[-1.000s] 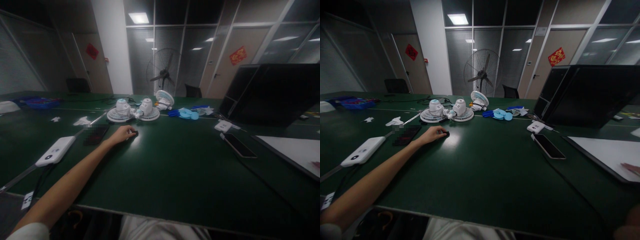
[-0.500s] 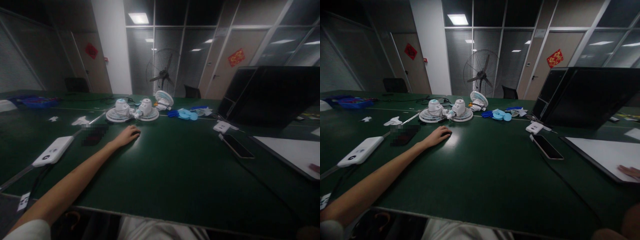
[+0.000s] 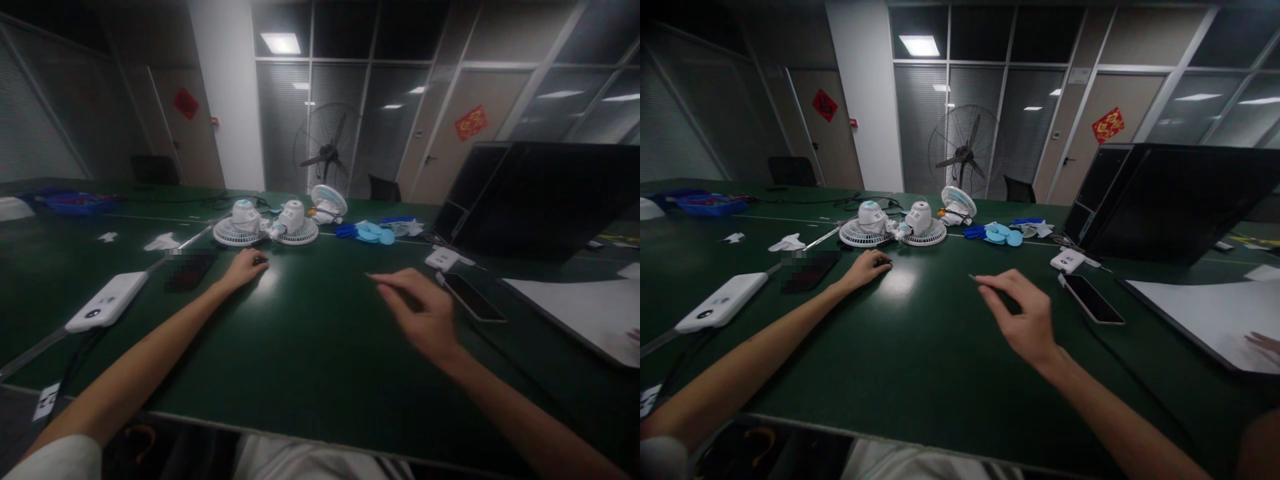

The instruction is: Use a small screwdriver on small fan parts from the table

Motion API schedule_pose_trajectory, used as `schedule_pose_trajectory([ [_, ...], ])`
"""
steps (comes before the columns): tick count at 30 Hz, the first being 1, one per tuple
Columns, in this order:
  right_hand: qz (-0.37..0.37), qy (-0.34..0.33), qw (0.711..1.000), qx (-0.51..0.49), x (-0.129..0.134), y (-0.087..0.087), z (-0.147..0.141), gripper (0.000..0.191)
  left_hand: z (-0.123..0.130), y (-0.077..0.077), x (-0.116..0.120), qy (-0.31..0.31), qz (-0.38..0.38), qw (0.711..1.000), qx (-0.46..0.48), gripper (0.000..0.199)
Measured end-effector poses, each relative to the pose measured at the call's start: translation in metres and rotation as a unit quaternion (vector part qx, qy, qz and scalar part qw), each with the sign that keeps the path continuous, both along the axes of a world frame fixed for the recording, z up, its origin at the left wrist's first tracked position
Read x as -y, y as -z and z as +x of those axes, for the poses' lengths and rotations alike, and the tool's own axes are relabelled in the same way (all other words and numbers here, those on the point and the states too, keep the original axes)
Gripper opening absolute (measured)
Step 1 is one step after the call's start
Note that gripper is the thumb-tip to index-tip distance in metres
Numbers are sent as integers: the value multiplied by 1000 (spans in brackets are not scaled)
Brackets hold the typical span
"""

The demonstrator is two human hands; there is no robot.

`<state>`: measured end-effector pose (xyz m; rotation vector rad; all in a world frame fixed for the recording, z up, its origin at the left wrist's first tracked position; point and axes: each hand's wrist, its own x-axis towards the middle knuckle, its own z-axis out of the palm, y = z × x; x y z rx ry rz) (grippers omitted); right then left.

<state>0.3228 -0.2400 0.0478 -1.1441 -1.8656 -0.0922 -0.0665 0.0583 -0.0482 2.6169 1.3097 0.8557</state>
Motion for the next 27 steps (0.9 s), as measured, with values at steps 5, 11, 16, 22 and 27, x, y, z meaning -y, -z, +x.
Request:
schedule_pose_trajectory([
  [5,-193,-39,977,82,-38,51,-1,23,6,3,-3,-52,-21,998,7,26],
  [11,-198,-57,969,138,-36,66,-1,26,11,-1,8,-43,-5,999,5,21],
  [16,-191,-51,970,144,-34,64,-4,25,11,-8,13,-28,13,999,40,24],
  [22,-188,-55,971,140,-34,63,-3,25,-3,-24,17,-21,16,992,123,36],
  [27,-193,-58,970,136,-33,61,-3,25,-23,-37,19,26,-27,992,123,38],
])
